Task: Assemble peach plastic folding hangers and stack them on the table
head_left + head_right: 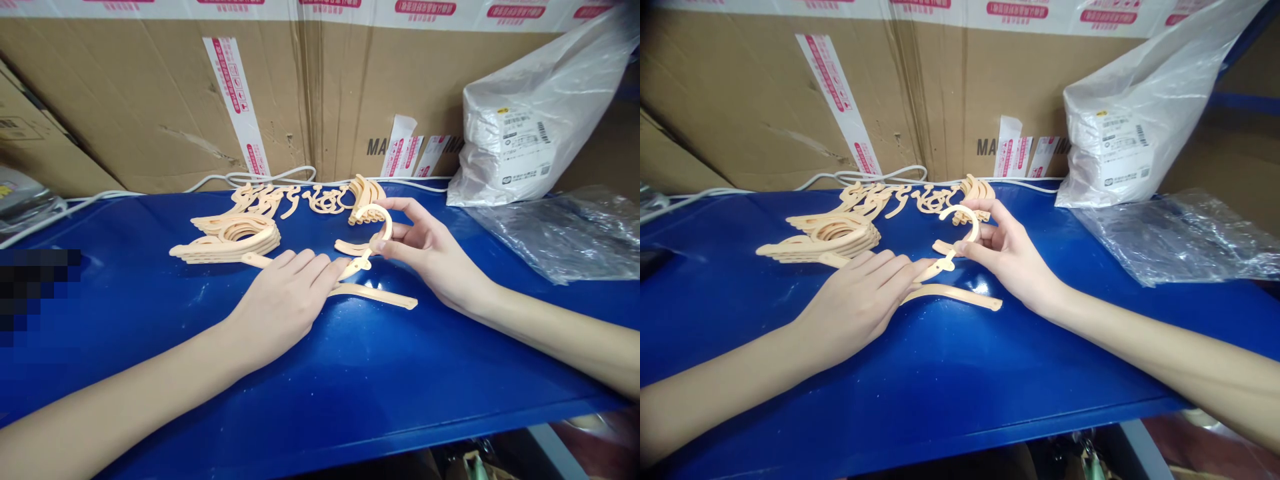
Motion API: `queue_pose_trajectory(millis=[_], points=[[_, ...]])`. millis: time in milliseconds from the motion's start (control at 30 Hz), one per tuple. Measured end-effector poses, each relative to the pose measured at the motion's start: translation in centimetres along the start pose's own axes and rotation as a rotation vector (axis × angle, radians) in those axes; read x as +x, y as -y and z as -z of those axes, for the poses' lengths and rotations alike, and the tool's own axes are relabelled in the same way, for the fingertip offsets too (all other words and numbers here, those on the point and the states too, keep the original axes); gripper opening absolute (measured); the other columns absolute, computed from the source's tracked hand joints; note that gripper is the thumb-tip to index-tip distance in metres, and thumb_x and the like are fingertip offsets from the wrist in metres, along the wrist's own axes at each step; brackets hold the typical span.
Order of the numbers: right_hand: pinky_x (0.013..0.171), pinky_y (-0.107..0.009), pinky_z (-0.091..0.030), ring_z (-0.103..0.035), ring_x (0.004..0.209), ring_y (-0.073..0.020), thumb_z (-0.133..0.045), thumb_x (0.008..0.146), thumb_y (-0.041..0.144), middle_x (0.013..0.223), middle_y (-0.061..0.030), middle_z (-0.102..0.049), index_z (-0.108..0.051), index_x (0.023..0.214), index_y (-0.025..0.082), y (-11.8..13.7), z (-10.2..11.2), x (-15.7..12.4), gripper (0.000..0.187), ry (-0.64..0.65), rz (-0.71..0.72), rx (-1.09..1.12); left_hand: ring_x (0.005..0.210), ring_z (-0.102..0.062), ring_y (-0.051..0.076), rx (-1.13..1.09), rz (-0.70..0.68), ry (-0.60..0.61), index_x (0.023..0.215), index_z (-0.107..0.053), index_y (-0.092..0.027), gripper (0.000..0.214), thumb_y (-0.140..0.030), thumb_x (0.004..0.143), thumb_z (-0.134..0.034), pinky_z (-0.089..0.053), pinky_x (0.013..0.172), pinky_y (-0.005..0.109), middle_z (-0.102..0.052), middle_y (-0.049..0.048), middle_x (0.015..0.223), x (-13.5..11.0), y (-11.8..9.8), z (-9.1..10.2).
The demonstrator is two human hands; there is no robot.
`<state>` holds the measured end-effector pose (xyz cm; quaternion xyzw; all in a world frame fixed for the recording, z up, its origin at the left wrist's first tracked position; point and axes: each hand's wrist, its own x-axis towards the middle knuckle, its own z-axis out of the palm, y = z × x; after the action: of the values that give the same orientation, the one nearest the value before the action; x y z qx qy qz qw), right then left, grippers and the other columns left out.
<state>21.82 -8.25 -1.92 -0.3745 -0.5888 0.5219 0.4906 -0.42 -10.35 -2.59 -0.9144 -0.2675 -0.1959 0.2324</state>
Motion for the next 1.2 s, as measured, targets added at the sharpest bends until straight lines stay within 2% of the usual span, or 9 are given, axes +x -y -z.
queue_pose_trajectory(millis=[167,300,467,933,1200], points=[[0.068,-0.027,-0.049,-0.058,0.071,-0.0106,-0.073,0.076,0.016,0.079,0.0035,-0.065,-0.053,0.121,0.021,-0.05,-0.04,-0.08,0.049,-0.027,-0.017,-0.01,0.072,-0.056,0.024,0.016,0.007,0.028,0.123,-0.06,-0.004,0.035,-0.006,0.094,-0.042,-0.041,0.066,0.035,-0.064,0.0066,0.079,0.04,-0.14,-0.05],[0.068,-0.027,-0.048,-0.058,0.071,-0.0104,-0.072,0.077,0.015,0.078,0.0037,-0.065,-0.054,0.123,0.02,-0.06,-0.04,-0.17,0.05,-0.03,-0.019,-0.006,0.075,-0.058,0.025,0.004,0.02,0.028,0.124,-0.06,-0.005,0.034,-0.008,0.094,-0.044,-0.043,0.067,0.036,-0.067,0.0086,0.086,0.0,-0.27,-0.1],[0.067,-0.026,-0.048,-0.057,0.07,-0.0093,-0.071,0.076,0.013,0.08,0.0035,-0.065,-0.055,0.121,0.018,0.07,-0.12,-0.14,0.048,-0.038,-0.022,0.007,0.077,-0.061,0.027,0.029,0.014,0.016,0.126,-0.059,-0.003,0.037,-0.006,0.094,-0.04,-0.045,0.066,0.036,-0.07,0.0108,0.09,-0.16,-0.44,-0.05],[0.077,-0.032,-0.053,-0.062,0.077,-0.0132,-0.07,0.079,0.017,0.077,0.0035,-0.064,-0.054,0.122,0.021,-0.12,-0.14,-0.26,0.046,-0.025,-0.008,-0.035,0.078,-0.064,0.026,0.025,0.011,0.003,0.123,-0.059,-0.004,0.036,-0.005,0.093,-0.04,-0.046,0.065,0.035,-0.071,0.0114,0.093,-0.18,-0.37,-0.14],[0.085,-0.036,-0.055,-0.068,0.088,-0.0166,-0.071,0.082,0.021,0.089,0.001,-0.071,-0.051,0.121,0.023,0.0,-0.27,-0.6,0.044,0.038,0.0,-0.017,0.078,-0.063,0.023,-0.014,0.033,0.036,0.124,-0.059,-0.005,0.036,-0.007,0.094,-0.038,-0.045,0.066,0.033,-0.07,0.0095,0.092,-0.13,-0.48,-0.2]])
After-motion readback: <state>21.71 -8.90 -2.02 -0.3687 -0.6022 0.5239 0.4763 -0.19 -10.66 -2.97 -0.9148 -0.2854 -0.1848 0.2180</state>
